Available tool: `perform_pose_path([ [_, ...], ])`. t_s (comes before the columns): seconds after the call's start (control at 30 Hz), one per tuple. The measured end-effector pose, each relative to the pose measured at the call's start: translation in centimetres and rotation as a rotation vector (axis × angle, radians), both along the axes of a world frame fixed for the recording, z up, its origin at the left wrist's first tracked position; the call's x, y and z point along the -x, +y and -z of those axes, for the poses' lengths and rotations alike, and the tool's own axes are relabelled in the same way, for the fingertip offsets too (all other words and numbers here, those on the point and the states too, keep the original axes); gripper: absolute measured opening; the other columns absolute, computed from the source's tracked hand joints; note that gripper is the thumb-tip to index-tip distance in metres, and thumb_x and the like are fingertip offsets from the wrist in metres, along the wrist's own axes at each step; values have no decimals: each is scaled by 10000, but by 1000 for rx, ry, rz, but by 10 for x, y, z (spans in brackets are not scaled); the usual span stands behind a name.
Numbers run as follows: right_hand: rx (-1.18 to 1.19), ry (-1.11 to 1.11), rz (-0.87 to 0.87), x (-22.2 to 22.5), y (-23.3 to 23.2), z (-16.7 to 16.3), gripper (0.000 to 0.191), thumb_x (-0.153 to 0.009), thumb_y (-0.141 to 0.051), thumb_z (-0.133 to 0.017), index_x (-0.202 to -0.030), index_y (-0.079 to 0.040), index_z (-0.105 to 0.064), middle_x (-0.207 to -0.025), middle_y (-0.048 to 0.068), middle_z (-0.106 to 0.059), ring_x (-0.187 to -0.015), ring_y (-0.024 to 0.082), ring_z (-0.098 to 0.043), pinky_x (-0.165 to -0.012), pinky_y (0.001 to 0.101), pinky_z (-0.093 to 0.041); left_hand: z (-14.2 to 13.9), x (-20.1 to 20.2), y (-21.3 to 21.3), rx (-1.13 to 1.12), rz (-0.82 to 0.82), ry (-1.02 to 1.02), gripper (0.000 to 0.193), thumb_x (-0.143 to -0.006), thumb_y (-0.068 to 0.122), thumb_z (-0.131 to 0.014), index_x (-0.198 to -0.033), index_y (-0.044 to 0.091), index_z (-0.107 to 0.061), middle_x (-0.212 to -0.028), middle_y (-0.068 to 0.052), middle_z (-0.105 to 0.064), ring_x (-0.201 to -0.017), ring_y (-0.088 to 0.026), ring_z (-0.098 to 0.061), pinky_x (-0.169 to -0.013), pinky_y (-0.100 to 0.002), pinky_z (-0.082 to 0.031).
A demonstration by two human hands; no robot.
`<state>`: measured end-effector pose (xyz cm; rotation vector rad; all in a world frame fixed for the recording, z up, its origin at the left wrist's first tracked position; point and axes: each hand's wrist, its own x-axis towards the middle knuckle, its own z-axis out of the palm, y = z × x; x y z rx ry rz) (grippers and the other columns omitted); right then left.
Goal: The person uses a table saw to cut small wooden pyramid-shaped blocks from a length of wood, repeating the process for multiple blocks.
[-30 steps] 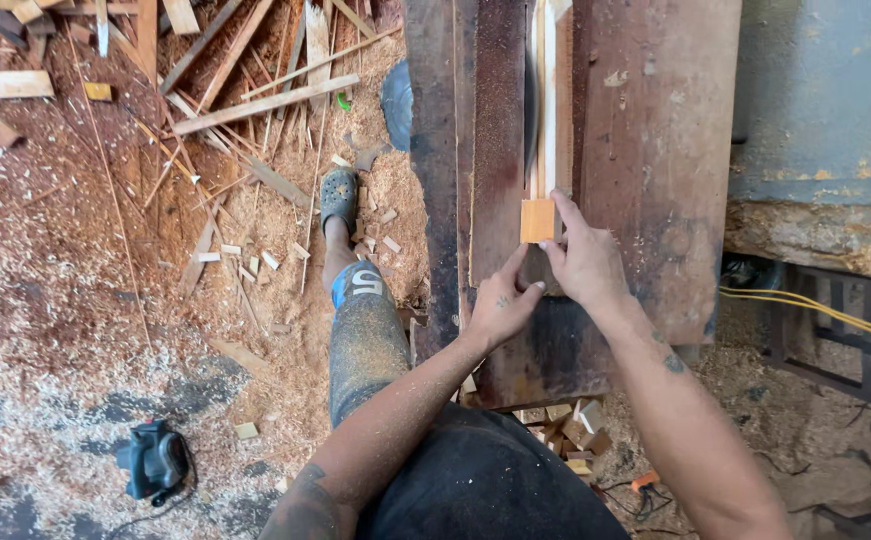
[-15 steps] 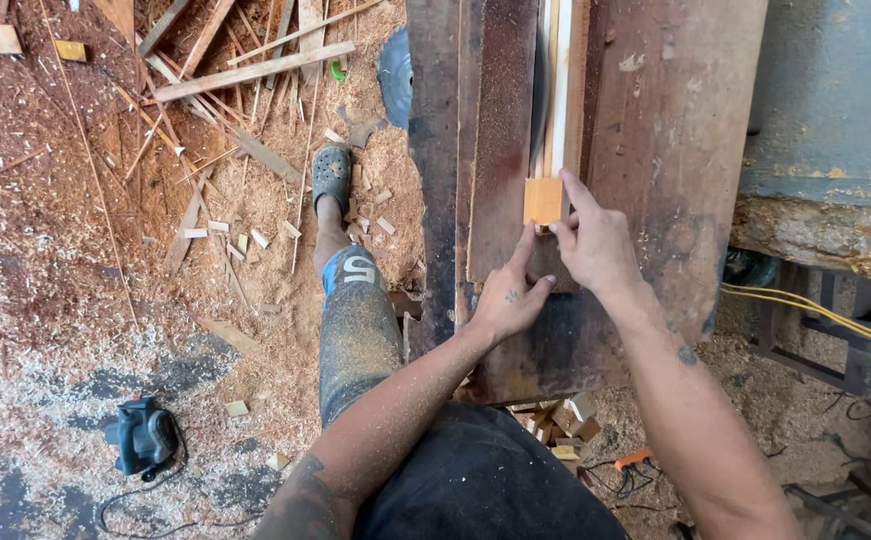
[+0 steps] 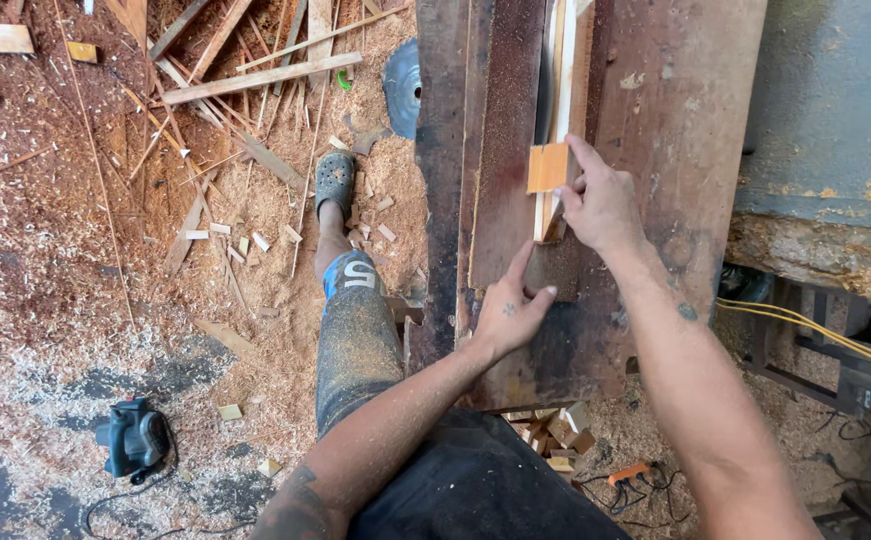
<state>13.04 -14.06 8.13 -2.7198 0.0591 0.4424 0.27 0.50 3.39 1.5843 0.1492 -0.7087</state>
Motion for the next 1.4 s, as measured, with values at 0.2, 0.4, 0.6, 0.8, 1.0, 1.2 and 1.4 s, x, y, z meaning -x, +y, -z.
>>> perform_pose_path([
  [0.2, 16, 78, 14, -23, -9, 19, 705, -925, -72, -729, -1567, -127, -441, -955, 126, -762, -865, 251, -763, -889, 423, -620, -6, 10, 14, 50, 107, 38, 763, -916, 248, -634, -1584, 46, -325, -829, -133, -762, -781, -244, -763, -828, -367, -610],
  [0.4, 53, 32, 6, -61, -2, 12, 711, -929, -86, -748, -1567, -137, -437, -973, 107, -784, -886, 240, -767, -927, 409, -564, -9, 13, 14, 34, 139, 42, 619, -918, 269, -645, -1476, 38, -507, -837, -117, -741, -811, -223, -744, -827, -355, -604],
  [0.6, 84, 168, 77, 23, 8, -12, 713, -946, -96, -721, -1585, -149, -409, -917, 157, -746, -811, 272, -754, -737, 390, -645, 14, 23, 11, 143, 52, 171, 418, -998, 257, -585, -1345, 30, -642, -974, -78, -754, -894, -169, -715, -851, -347, -570],
  [0.8, -766, -88, 403, 171, 16, -12, 704, -869, -55, -710, -1482, -123, -369, -1067, 128, -747, -1008, 219, -743, -845, 336, -616, 33, 41, -17, 680, -307, 494, 309, -1103, 250, -443, -1284, 50, -593, -1174, -86, -700, -1052, -160, -694, -871, -311, -594],
  [1.0, -462, -56, 376, 173, -11, -51, 570, -892, -52, -698, -1437, -118, -542, -1222, 148, -692, -1091, 268, -688, -930, 415, -586, 39, 29, -2, 645, -168, 381, 324, -1072, 221, -452, -1362, 99, -530, -1159, -101, -647, -1001, -227, -666, -813, -424, -635],
  [1.2, -254, 404, 44, 122, -9, -88, 785, -826, -23, -697, -1522, -313, -476, -1029, 121, -757, -947, 222, -730, -943, 408, -606, 31, 4, 11, 557, 78, 209, 408, -1066, 216, -424, -1453, 137, -528, -1226, -72, -639, -1042, -167, -674, -807, -370, -649],
  [1.4, -132, 328, 51, 98, 3, -63, 700, -876, -36, -660, -1508, -242, -442, -978, 132, -777, -842, 275, -777, -871, 439, -609, 22, -10, 12, 88, -7, -16, 456, -989, 181, -528, -1441, 124, -524, -1217, -135, -633, -887, -303, -688, -779, -413, -606],
])
